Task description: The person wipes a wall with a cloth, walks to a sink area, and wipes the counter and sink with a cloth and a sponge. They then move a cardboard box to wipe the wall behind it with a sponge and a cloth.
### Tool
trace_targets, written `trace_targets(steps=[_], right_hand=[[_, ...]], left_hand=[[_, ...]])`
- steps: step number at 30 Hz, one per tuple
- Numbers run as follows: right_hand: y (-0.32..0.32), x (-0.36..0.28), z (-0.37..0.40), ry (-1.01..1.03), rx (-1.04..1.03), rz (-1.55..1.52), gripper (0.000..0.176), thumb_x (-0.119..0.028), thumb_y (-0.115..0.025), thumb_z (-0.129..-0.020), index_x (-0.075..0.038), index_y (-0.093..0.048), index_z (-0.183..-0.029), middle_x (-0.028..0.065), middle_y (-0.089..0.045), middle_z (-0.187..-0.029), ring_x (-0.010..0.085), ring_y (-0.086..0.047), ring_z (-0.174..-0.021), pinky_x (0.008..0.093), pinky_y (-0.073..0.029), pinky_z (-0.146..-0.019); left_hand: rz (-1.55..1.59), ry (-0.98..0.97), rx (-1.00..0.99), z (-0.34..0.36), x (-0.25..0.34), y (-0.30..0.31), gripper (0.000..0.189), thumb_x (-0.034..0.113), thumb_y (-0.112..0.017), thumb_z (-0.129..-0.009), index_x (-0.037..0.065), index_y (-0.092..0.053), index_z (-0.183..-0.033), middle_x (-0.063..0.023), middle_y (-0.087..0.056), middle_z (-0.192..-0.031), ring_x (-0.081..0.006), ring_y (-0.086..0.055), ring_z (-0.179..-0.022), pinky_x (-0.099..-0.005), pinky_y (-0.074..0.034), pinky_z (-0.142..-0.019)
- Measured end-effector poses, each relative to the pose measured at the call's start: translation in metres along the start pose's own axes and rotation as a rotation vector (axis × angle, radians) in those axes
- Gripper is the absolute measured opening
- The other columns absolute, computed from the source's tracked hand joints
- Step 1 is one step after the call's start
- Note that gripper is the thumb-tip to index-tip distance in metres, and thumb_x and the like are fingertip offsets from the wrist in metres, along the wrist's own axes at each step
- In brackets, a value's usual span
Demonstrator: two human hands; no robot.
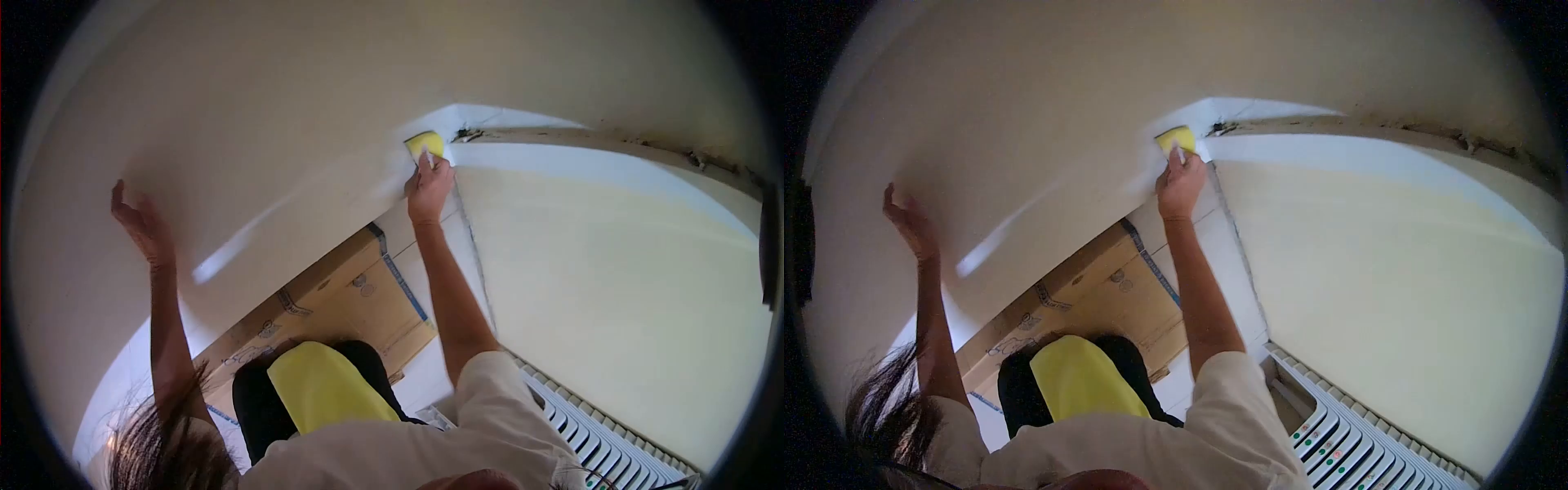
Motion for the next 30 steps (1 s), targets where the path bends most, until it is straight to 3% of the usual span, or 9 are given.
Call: trace_targets(steps=[3, 5, 8, 10, 17, 20, 21, 24, 30], right_hand=[[-0.020, -0.018, 0.014, -0.486, -0.083, -0.276, 0.033, -0.007, -0.052, -0.074, -0.001, -0.054, -0.107, 0.0181, -0.048, -0.093, 0.0328, -0.045, -0.084, 0.0438, -0.036, -0.069], [0.000, -0.080, 0.031, 0.158, -0.095, -0.116, 0.021, -0.011, -0.049, -0.080, 0.000, -0.055, -0.097, 0.0187, -0.047, -0.090, 0.0330, -0.044, -0.082, 0.0448, -0.034, -0.065], [-0.018, -0.033, 0.012, 0.124, -0.036, -0.077, 0.021, -0.011, -0.048, -0.080, -0.001, -0.055, -0.097, 0.0182, -0.047, -0.091, 0.0342, -0.044, -0.085, 0.0450, -0.035, -0.067], [-0.014, -0.016, -0.009, -0.231, -0.063, 0.048, 0.032, -0.010, -0.051, -0.077, 0.001, -0.050, -0.108, 0.0201, -0.049, -0.094, 0.0370, -0.046, -0.085, 0.0447, -0.038, -0.073], [-0.032, -0.026, -0.076, -0.056, 0.119, 0.177, 0.031, -0.016, -0.052, -0.079, 0.006, -0.051, -0.101, 0.0203, -0.051, -0.093, 0.0364, -0.048, -0.086, 0.0433, -0.041, -0.067], [-0.061, 0.008, -0.123, -0.387, 0.101, -0.288, 0.032, -0.009, -0.048, -0.080, 0.003, -0.051, -0.110, 0.0205, -0.051, -0.101, 0.0346, -0.050, -0.088, 0.0423, -0.042, -0.072], [-0.056, -0.005, -0.133, 0.008, 0.163, 0.191, 0.036, -0.007, -0.048, -0.079, 0.001, -0.051, -0.114, 0.0207, -0.050, -0.103, 0.0344, -0.051, -0.089, 0.0413, -0.042, -0.074], [-0.064, -0.009, -0.172, 0.180, 0.079, 0.050, 0.043, -0.004, -0.048, -0.077, 0.000, -0.048, -0.120, 0.0211, -0.050, -0.106, 0.0354, -0.050, -0.093, 0.0408, -0.042, -0.078], [-0.126, -0.041, -0.282, 0.100, -0.042, -0.199, 0.035, -0.014, -0.045, -0.085, 0.001, -0.049, -0.117, 0.0192, -0.051, -0.105, 0.0349, -0.051, -0.093, 0.0410, -0.042, -0.079]], left_hand=[[-0.249, -0.049, 0.010, -0.015, -0.026, -0.001, 0.044, 0.024, -0.040, -0.092, -0.003, -0.030, -0.125, -0.0168, -0.030, -0.128, -0.0276, -0.033, -0.118, -0.0379, -0.032, -0.096], [0.032, 0.139, 0.071, -0.011, -0.001, -0.007, 0.044, 0.023, -0.041, -0.092, -0.001, -0.029, -0.127, -0.0181, -0.032, -0.127, -0.0303, -0.034, -0.118, -0.0390, -0.032, -0.096], [-0.199, 0.111, 0.033, -0.012, -0.013, -0.006, 0.044, 0.022, -0.041, -0.091, 0.000, -0.029, -0.127, -0.0185, -0.033, -0.127, -0.0326, -0.035, -0.118, -0.0402, -0.032, -0.097], [-0.266, 0.076, 0.002, -0.015, -0.011, -0.006, 0.044, 0.022, -0.041, -0.091, 0.000, -0.030, -0.127, -0.0182, -0.034, -0.127, -0.0328, -0.035, -0.118, -0.0406, -0.031, -0.097], [-0.550, -0.122, -0.104, -0.021, -0.012, -0.010, 0.049, 0.022, -0.047, -0.086, -0.003, -0.031, -0.126, -0.0204, -0.035, -0.128, -0.0361, -0.033, -0.119, -0.0431, -0.027, -0.100], [-0.620, -0.132, -0.143, -0.023, -0.006, -0.010, 0.051, 0.024, -0.048, -0.085, -0.002, -0.033, -0.125, -0.0203, -0.035, -0.128, -0.0363, -0.032, -0.120, -0.0465, -0.023, -0.102], [-0.632, -0.134, -0.117, -0.025, -0.003, -0.009, 0.051, 0.024, -0.048, -0.085, -0.002, -0.033, -0.125, -0.0203, -0.035, -0.128, -0.0363, -0.032, -0.120, -0.0465, -0.023, -0.102], [-0.615, -0.094, -0.139, -0.032, 0.010, -0.012, 0.047, 0.026, -0.047, -0.084, 0.000, -0.035, -0.122, -0.0185, -0.036, -0.127, -0.0353, -0.028, -0.124, -0.0508, -0.019, -0.104], [-0.647, -0.106, -0.178, -0.031, 0.004, -0.012, 0.052, 0.026, -0.052, -0.082, 0.002, -0.034, -0.124, -0.0169, -0.035, -0.128, -0.0354, -0.028, -0.124, -0.0501, -0.017, -0.105]])
Point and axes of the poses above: each hand's wrist, its own z-axis away from the middle knuckle, its own y-axis out of the back of the hand, x = y × z, the point moved 2 cm from there along -z, towards the middle knuckle
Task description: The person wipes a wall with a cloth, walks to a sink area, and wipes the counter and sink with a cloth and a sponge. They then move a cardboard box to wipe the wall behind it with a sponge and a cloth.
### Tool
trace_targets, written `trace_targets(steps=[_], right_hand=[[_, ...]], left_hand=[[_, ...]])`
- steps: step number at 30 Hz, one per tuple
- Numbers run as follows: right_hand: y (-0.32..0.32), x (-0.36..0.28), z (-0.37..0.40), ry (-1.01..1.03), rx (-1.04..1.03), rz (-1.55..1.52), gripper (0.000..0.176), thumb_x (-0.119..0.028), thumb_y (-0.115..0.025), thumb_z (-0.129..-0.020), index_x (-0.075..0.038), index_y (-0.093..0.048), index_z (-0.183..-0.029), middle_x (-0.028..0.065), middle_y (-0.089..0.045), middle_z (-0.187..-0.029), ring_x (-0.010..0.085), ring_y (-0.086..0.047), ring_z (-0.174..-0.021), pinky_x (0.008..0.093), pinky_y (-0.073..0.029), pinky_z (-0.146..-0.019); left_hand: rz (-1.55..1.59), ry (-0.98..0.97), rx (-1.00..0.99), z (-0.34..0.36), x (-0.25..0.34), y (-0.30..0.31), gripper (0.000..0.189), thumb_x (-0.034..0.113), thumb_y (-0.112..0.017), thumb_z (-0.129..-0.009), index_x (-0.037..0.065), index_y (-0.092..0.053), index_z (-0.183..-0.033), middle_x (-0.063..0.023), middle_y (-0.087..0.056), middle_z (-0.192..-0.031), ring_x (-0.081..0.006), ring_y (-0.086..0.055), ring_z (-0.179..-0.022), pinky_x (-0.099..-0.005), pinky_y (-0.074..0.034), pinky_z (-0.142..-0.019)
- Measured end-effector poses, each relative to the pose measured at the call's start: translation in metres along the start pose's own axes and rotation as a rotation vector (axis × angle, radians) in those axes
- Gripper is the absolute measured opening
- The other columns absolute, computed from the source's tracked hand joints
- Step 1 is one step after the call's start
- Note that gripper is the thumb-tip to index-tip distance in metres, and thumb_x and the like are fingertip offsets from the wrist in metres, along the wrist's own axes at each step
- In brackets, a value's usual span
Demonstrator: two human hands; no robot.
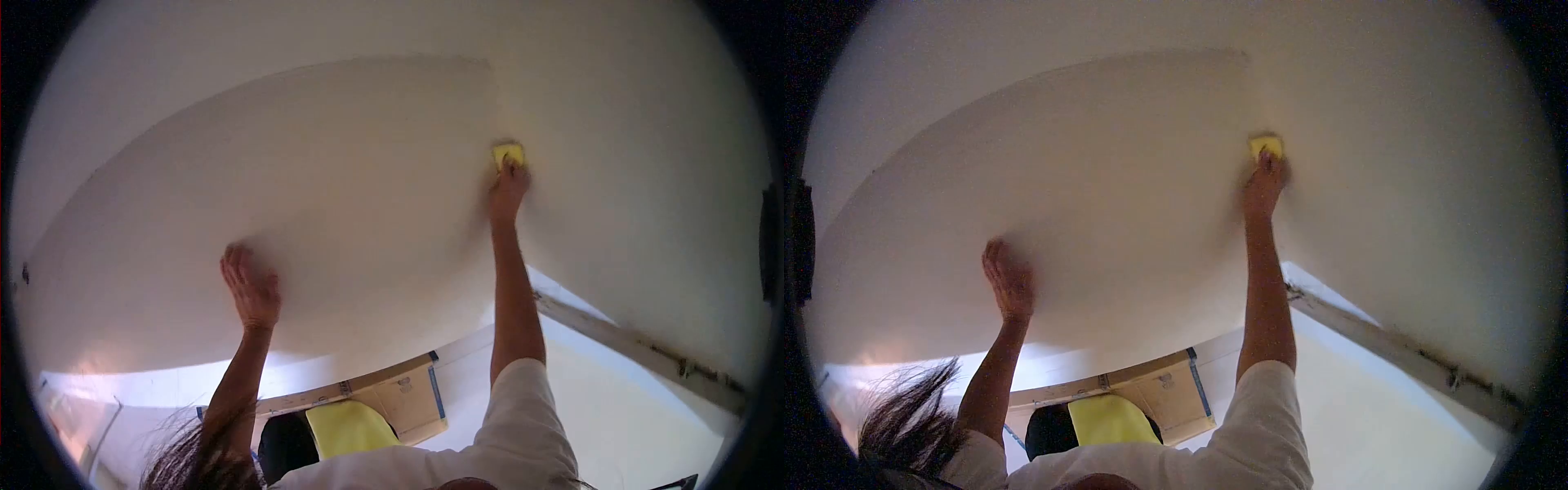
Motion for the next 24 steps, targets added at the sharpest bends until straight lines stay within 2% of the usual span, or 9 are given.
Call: trace_targets(steps=[1, 3, 5, 6, 8, 10, 19, 23, 24], right_hand=[[-0.011, 0.000, -0.022, 0.018, -0.022, -0.035, 0.035, -0.014, -0.045, -0.085, 0.001, -0.049, -0.117, 0.0192, -0.051, -0.105, 0.0349, -0.051, -0.093, 0.0410, -0.042, -0.079], [-0.057, -0.003, -0.068, 0.245, -0.132, 0.789, 0.045, -0.022, -0.043, -0.089, 0.002, -0.038, -0.127, 0.0194, -0.040, -0.129, 0.0342, -0.037, -0.120, 0.0452, -0.023, -0.103], [-0.091, 0.010, -0.123, 0.467, -0.260, 1.026, 0.050, -0.029, -0.043, -0.090, 0.000, -0.035, -0.130, 0.0172, -0.039, -0.131, 0.0308, -0.035, -0.122, 0.0432, -0.023, -0.103], [-0.095, -0.014, -0.160, 0.262, -0.546, 1.008, 0.051, -0.032, -0.043, -0.090, -0.001, -0.035, -0.130, 0.0163, -0.038, -0.132, 0.0304, -0.033, -0.124, 0.0427, -0.024, -0.103], [-0.221, 0.162, -0.259, 0.653, 0.054, 0.735, 0.051, -0.039, -0.046, -0.088, -0.005, -0.043, -0.126, 0.0125, -0.048, -0.123, 0.0293, -0.044, -0.115, 0.0406, -0.034, -0.095], [-0.160, 0.087, -0.253, 0.276, -0.198, 0.794, 0.048, -0.039, -0.047, -0.087, -0.007, -0.047, -0.122, 0.0105, -0.055, -0.115, 0.0273, -0.053, -0.104, 0.0374, -0.041, -0.087], [-0.083, -0.080, -0.138, -0.301, -0.257, 0.148, 0.040, -0.028, -0.043, -0.090, -0.001, -0.045, -0.120, 0.0153, -0.048, -0.117, 0.0294, -0.051, -0.102, 0.0399, -0.046, -0.081], [-0.057, -0.160, -0.077, -0.097, -0.242, 0.357, 0.041, -0.026, -0.042, -0.091, 0.000, -0.042, -0.123, 0.0170, -0.044, -0.122, 0.0318, -0.049, -0.105, 0.0426, -0.046, -0.081], [-0.048, -0.177, -0.059, -0.310, -0.207, 0.128, 0.041, -0.027, -0.042, -0.091, -0.004, -0.041, -0.125, 0.0168, -0.043, -0.125, 0.0333, -0.049, -0.105, 0.0443, -0.046, -0.082]], left_hand=[[0.068, 0.018, -0.016, 0.003, -0.003, -0.007, 0.056, 0.026, -0.054, -0.080, 0.002, -0.032, -0.125, -0.0169, -0.033, -0.131, -0.0358, -0.026, -0.125, -0.0503, -0.017, -0.105], [-0.193, 0.089, -0.192, 0.005, -0.007, -0.014, 0.064, 0.023, -0.060, -0.077, 0.003, -0.030, -0.130, -0.0185, -0.028, -0.136, -0.0376, -0.020, -0.128, -0.0510, -0.013, -0.106], [-0.093, 0.068, -0.142, 0.006, -0.008, -0.020, 0.065, 0.028, -0.059, -0.077, 0.002, -0.031, -0.130, -0.0218, -0.026, -0.137, -0.0390, -0.018, -0.129, -0.0520, -0.010, -0.106], [-0.060, 0.113, -0.217, -0.002, -0.003, -0.011, 0.064, 0.029, -0.059, -0.077, 0.001, -0.032, -0.128, -0.0228, -0.028, -0.135, -0.0395, -0.020, -0.127, -0.0531, -0.011, -0.106], [0.036, 0.057, -0.112, 0.004, -0.008, -0.012, 0.062, 0.032, -0.057, -0.078, 0.003, -0.033, -0.128, -0.0217, -0.029, -0.134, -0.0389, -0.017, -0.129, -0.0540, -0.006, -0.106], [0.046, 0.117, -0.175, -0.006, 0.001, 0.005, 0.056, 0.031, -0.058, -0.078, 0.003, -0.039, -0.123, -0.0212, -0.032, -0.131, -0.0381, -0.020, -0.128, -0.0530, -0.010, -0.106], [0.133, 0.101, -0.140, -0.003, -0.003, 0.009, 0.055, 0.027, -0.057, -0.079, 0.002, -0.034, -0.122, -0.0217, -0.031, -0.130, -0.0400, -0.020, -0.128, -0.0532, -0.012, -0.106], [0.213, 0.098, -0.048, 0.002, -0.007, 0.014, 0.055, 0.023, -0.059, -0.077, 0.001, -0.034, -0.122, -0.0225, -0.032, -0.128, -0.0403, -0.022, -0.126, -0.0528, -0.013, -0.106], [0.255, 0.092, -0.020, 0.001, -0.007, 0.016, 0.055, 0.022, -0.059, -0.077, 0.001, -0.034, -0.121, -0.0228, -0.032, -0.127, -0.0401, -0.023, -0.125, -0.0527, -0.013, -0.106]])
Point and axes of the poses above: each hand's wrist, its own z-axis away from the middle knuckle, its own y-axis out of the back of the hand, x = y × z, the point moved 2 cm from there along -z, towards the middle knuckle
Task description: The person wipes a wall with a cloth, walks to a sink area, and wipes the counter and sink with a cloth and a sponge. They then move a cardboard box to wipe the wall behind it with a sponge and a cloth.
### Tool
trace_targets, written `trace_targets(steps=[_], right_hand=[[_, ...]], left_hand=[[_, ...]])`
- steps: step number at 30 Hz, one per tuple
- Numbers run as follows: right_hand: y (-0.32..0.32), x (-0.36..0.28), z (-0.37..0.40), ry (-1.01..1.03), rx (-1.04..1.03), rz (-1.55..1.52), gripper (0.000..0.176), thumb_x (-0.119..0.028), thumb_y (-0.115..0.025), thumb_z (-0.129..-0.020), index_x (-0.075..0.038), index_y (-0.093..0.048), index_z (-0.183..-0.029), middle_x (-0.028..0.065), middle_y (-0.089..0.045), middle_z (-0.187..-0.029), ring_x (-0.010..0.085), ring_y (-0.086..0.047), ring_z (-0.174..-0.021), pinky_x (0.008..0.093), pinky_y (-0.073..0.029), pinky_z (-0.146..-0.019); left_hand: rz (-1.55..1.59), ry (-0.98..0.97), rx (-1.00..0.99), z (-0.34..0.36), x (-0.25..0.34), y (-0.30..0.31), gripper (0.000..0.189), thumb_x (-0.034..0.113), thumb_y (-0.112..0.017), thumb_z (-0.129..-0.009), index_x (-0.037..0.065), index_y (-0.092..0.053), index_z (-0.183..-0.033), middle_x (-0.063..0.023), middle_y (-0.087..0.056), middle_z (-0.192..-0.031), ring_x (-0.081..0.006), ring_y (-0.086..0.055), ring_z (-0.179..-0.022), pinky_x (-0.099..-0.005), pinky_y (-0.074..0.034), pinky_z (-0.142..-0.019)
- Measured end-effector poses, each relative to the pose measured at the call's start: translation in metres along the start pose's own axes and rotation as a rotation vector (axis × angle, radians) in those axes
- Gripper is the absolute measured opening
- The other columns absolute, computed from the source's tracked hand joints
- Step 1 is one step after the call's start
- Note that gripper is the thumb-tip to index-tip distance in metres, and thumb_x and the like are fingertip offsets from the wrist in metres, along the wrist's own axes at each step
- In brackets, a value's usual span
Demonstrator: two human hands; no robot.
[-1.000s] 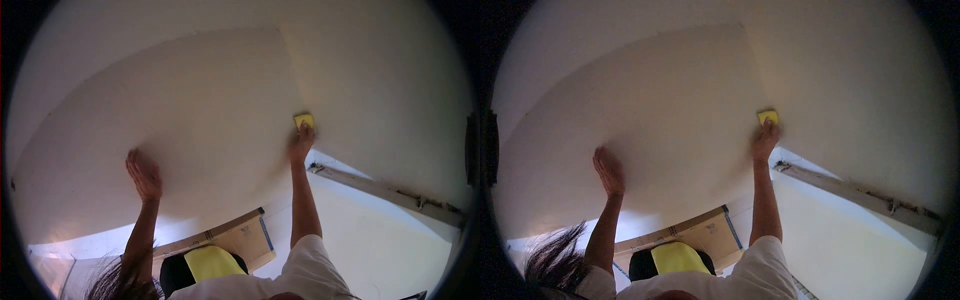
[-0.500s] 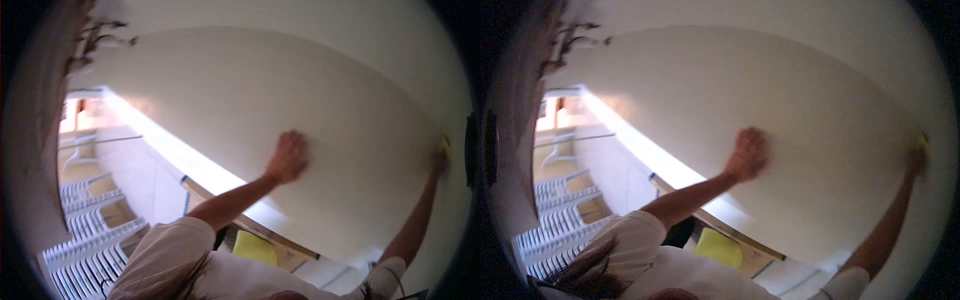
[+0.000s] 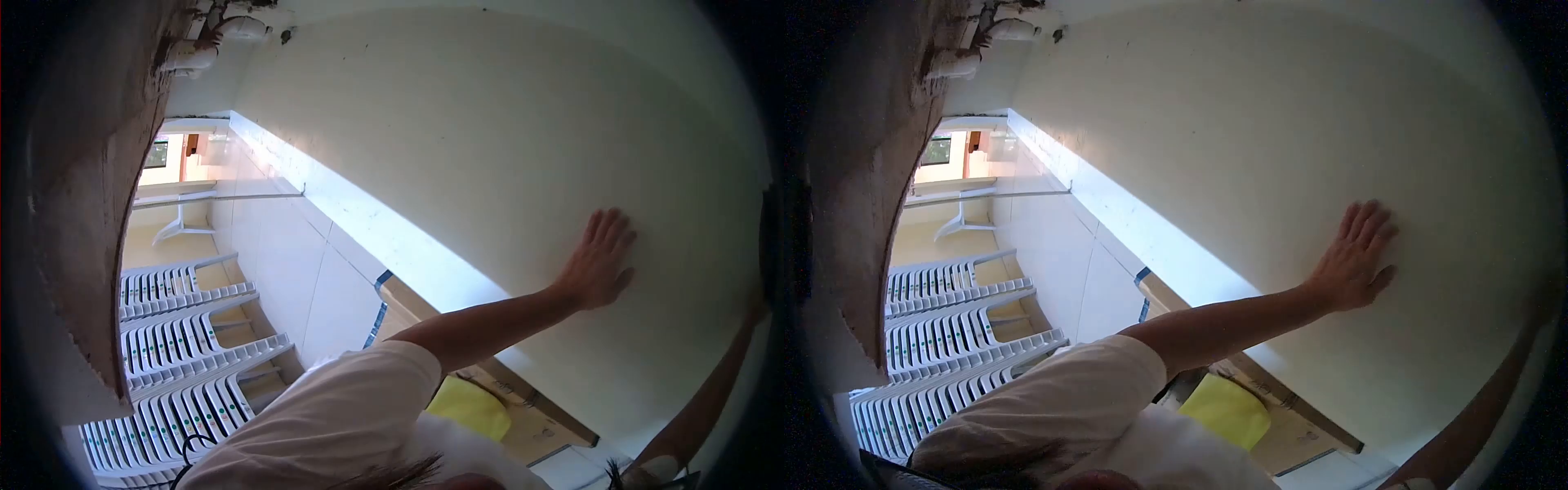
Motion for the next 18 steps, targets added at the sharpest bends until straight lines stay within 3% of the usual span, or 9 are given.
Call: trace_targets(steps=[2, 4, 5, 7, 9, 12, 15, 17, 18], right_hand=[[-0.013, 0.018, 0.017, -0.179, -0.016, -0.234, 0.042, -0.029, -0.042, -0.091, -0.007, -0.040, -0.128, 0.0167, -0.041, -0.128, 0.0348, -0.049, -0.105, 0.0460, -0.045, -0.083], [-0.064, 0.080, -0.004, 0.466, -0.021, 0.203, 0.053, -0.045, -0.041, -0.089, -0.011, -0.038, -0.131, 0.0126, -0.036, -0.134, 0.0347, -0.047, -0.109, 0.0452, -0.040, -0.091], [-0.075, 0.099, 0.006, 0.466, -0.030, 0.222, 0.053, -0.045, -0.041, -0.089, -0.011, -0.038, -0.131, 0.0126, -0.036, -0.134, 0.0347, -0.047, -0.109, 0.0452, -0.040, -0.091], [-0.074, 0.114, 0.055, 1.036, 0.399, 0.292, 0.042, -0.034, -0.048, -0.087, -0.006, -0.052, -0.117, 0.0144, -0.058, -0.110, 0.0300, -0.057, -0.095, 0.0364, -0.044, -0.082], [-0.060, 0.126, 0.112, 1.049, 0.329, 0.220, 0.038, -0.027, -0.045, -0.089, -0.006, -0.051, -0.119, 0.0145, -0.057, -0.113, 0.0323, -0.056, -0.096, 0.0382, -0.043, -0.083], [-0.032, 0.179, 0.166, 0.669, 0.053, 0.407, 0.041, -0.021, -0.049, -0.085, -0.004, -0.048, -0.123, 0.0137, -0.051, -0.122, 0.0297, -0.051, -0.107, 0.0361, -0.041, -0.089], [-0.004, 0.272, 0.195, 0.738, 0.024, 0.270, 0.042, -0.021, -0.049, -0.087, 0.000, -0.046, -0.123, 0.0167, -0.050, -0.122, 0.0307, -0.048, -0.111, 0.0365, -0.039, -0.092], [0.007, 0.289, 0.221, 0.896, 0.059, 0.157, 0.043, -0.022, -0.049, -0.088, 0.001, -0.044, -0.124, 0.0180, -0.050, -0.122, 0.0308, -0.047, -0.111, 0.0363, -0.038, -0.093], [0.020, 0.266, 0.248, 0.688, -0.048, -0.031, 0.044, -0.023, -0.049, -0.089, 0.002, -0.043, -0.125, 0.0181, -0.049, -0.122, 0.0292, -0.047, -0.111, 0.0357, -0.037, -0.094]], left_hand=[[0.019, -0.025, 0.035, 0.000, -0.002, 0.004, 0.054, 0.020, -0.059, -0.076, 0.000, -0.034, -0.120, -0.0228, -0.033, -0.126, -0.0398, -0.025, -0.124, -0.0528, -0.014, -0.106], [0.045, -0.031, 0.060, 0.008, -0.004, 0.001, 0.053, 0.018, -0.059, -0.075, 0.000, -0.035, -0.119, -0.0228, -0.034, -0.124, -0.0394, -0.026, -0.123, -0.0529, -0.014, -0.105], [0.083, -0.037, 0.114, 0.008, -0.004, -0.002, 0.052, 0.016, -0.059, -0.074, 0.000, -0.035, -0.118, -0.0222, -0.035, -0.122, -0.0395, -0.028, -0.121, -0.0532, -0.015, -0.105], [0.138, -0.038, 0.155, 0.012, -0.007, -0.002, 0.051, 0.013, -0.059, -0.073, -0.001, -0.035, -0.117, -0.0217, -0.036, -0.121, -0.0396, -0.029, -0.120, -0.0535, -0.015, -0.105], [0.314, -0.059, 0.222, 0.014, -0.015, 0.002, 0.051, 0.007, -0.058, -0.071, 0.001, -0.036, -0.116, -0.0196, -0.038, -0.116, -0.0351, -0.033, -0.118, -0.0471, -0.020, -0.104], [0.732, 0.035, 0.335, 0.036, -0.045, 0.036, 0.051, 0.002, -0.058, -0.070, 0.002, -0.036, -0.117, -0.0158, -0.040, -0.115, -0.0282, -0.036, -0.115, -0.0386, -0.026, -0.100], [0.466, -0.003, 0.485, 0.109, -0.092, 0.111, 0.050, -0.005, -0.053, -0.072, 0.003, -0.037, -0.119, -0.0105, -0.042, -0.114, -0.0225, -0.039, -0.112, -0.0333, -0.030, -0.097], [0.209, 0.164, 0.556, 0.168, -0.141, 0.163, 0.045, -0.004, -0.049, -0.075, 0.002, -0.038, -0.119, -0.0103, -0.045, -0.117, -0.0207, -0.041, -0.112, -0.0317, -0.031, -0.095], [0.278, 0.430, 0.604, 0.195, -0.159, 0.189, 0.040, 0.003, -0.048, -0.079, 0.002, -0.039, -0.118, -0.0113, -0.045, -0.119, -0.0202, -0.041, -0.110, -0.0316, -0.032, -0.094]])
Point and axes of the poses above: each hand's wrist, its own z-axis away from the middle knuckle, its own y-axis out of the back of the hand, x = y × z, the point moved 2 cm from there along -z, towards the middle knuckle
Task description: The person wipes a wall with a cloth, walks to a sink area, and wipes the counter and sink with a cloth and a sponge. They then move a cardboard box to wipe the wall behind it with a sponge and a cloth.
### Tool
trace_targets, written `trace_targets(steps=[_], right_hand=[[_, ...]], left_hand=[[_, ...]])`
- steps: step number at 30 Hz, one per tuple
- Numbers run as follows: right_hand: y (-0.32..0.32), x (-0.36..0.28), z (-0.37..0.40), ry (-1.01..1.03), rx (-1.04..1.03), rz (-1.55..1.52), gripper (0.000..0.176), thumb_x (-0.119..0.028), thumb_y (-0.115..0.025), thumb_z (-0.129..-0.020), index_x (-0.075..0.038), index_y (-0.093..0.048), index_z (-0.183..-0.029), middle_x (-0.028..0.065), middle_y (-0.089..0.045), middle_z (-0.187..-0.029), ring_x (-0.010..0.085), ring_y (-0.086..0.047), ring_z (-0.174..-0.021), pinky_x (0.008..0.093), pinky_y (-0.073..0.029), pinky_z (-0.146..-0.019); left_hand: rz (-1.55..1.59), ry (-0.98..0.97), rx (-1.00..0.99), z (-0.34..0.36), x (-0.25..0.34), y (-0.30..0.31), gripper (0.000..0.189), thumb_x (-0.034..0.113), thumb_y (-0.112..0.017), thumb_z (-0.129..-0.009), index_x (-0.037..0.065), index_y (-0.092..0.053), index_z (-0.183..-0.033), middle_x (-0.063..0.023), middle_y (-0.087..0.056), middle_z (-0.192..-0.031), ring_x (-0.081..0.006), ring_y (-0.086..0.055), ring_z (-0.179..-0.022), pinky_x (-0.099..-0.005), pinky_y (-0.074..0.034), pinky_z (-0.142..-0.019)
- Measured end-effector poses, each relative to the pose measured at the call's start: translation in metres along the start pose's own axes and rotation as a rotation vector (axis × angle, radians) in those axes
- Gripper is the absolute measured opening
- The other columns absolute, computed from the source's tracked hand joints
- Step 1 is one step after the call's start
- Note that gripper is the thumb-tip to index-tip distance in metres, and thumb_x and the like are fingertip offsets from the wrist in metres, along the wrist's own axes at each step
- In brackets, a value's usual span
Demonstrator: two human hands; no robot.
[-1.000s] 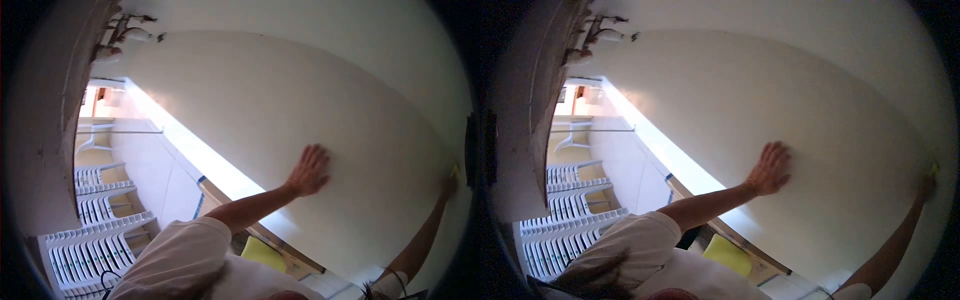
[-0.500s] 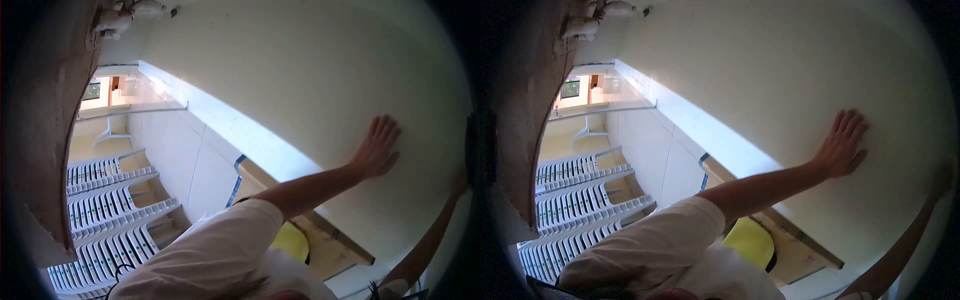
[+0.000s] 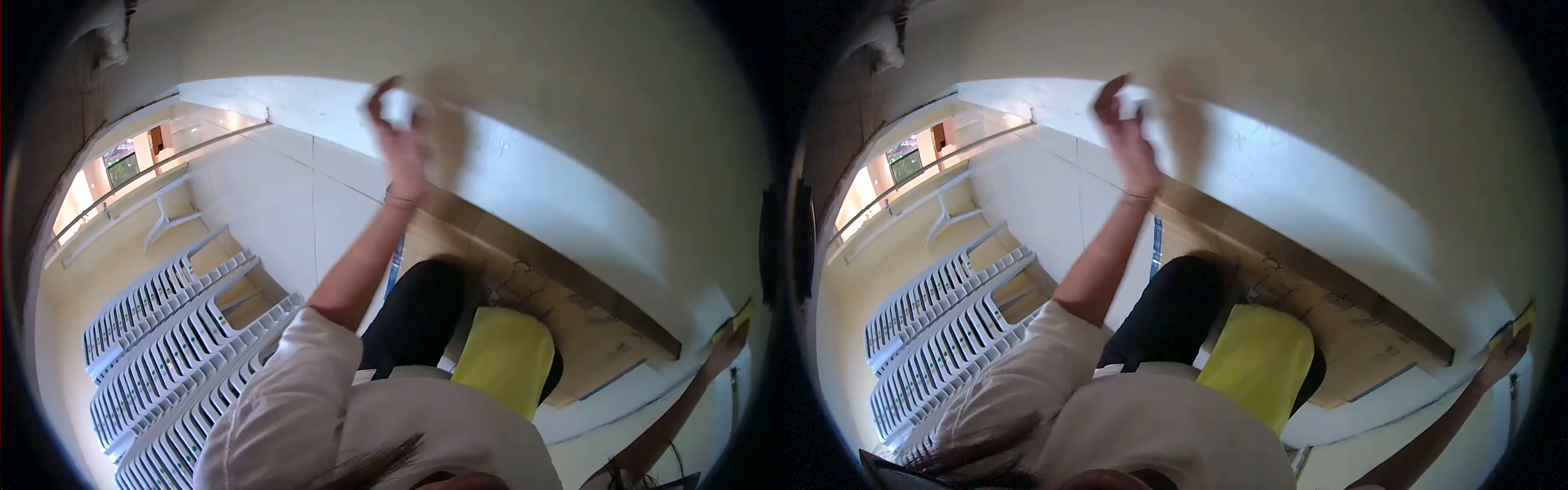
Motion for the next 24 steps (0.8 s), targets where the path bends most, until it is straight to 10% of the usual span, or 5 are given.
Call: trace_targets(steps=[5, 7, 14, 21, 24], right_hand=[[-0.012, -0.133, 0.042, -0.304, -0.103, -0.130, 0.044, -0.025, -0.048, -0.091, 0.005, -0.043, -0.122, 0.0169, -0.050, -0.118, 0.0229, -0.049, -0.107, 0.0320, -0.037, -0.093], [-0.023, -0.196, 0.053, -0.049, -0.048, 0.007, 0.045, -0.029, -0.047, -0.091, 0.006, -0.043, -0.120, 0.0209, -0.053, -0.110, 0.0272, -0.054, -0.095, 0.0354, -0.043, -0.084], [-0.063, -0.377, 0.063, 0.055, -0.156, -0.107, 0.028, -0.016, -0.048, -0.089, 0.009, -0.047, -0.103, 0.0221, -0.049, -0.106, 0.0359, -0.047, -0.100, 0.0414, -0.036, -0.090], [-0.098, -0.593, 0.055, 0.707, -0.459, -0.098, 0.027, -0.008, -0.057, -0.076, -0.003, -0.051, -0.101, 0.0146, -0.051, -0.090, 0.0312, -0.050, -0.088, 0.0451, -0.038, -0.079], [-0.116, -0.695, 0.041, 0.922, -0.453, -0.310, 0.017, -0.012, -0.056, -0.074, -0.010, -0.054, -0.091, 0.0057, -0.050, -0.081, 0.0240, -0.049, -0.082, 0.0384, -0.036, -0.070]], left_hand=[[-0.046, -0.028, 0.436, -0.023, -0.136, 0.152, 0.029, 0.008, -0.045, -0.082, 0.003, -0.037, -0.109, -0.0059, -0.039, -0.101, -0.0155, -0.038, -0.094, -0.0294, -0.032, -0.087], [0.029, 0.083, 0.582, -0.029, -0.175, 0.186, 0.031, 0.012, -0.046, -0.082, 0.006, -0.035, -0.111, -0.0055, -0.038, -0.101, -0.0159, -0.037, -0.094, -0.0318, -0.030, -0.089], [0.108, 0.420, 0.629, 0.000, -0.194, 0.174, 0.023, 0.022, -0.047, -0.084, 0.011, -0.038, -0.103, -0.0028, -0.042, -0.093, -0.0133, -0.039, -0.084, -0.0310, -0.031, -0.079], [-0.083, -0.018, -0.948, 0.141, -0.141, 0.154, 0.014, 0.011, -0.062, -0.074, 0.005, -0.050, -0.073, -0.0109, -0.051, -0.079, -0.0171, -0.051, -0.081, -0.0310, -0.041, -0.069], [-0.109, -0.297, -0.806, 0.144, -0.165, 0.129, 0.010, 0.009, -0.060, -0.069, 0.008, -0.051, -0.072, -0.0062, -0.051, -0.077, -0.0217, -0.051, -0.070, -0.0328, -0.043, -0.063]])
Point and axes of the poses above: each hand's wrist, its own z-axis away from the middle knuckle, its own y-axis out of the back of the hand, x = y × z, the point moved 2 cm from there along -z, towards the middle knuckle
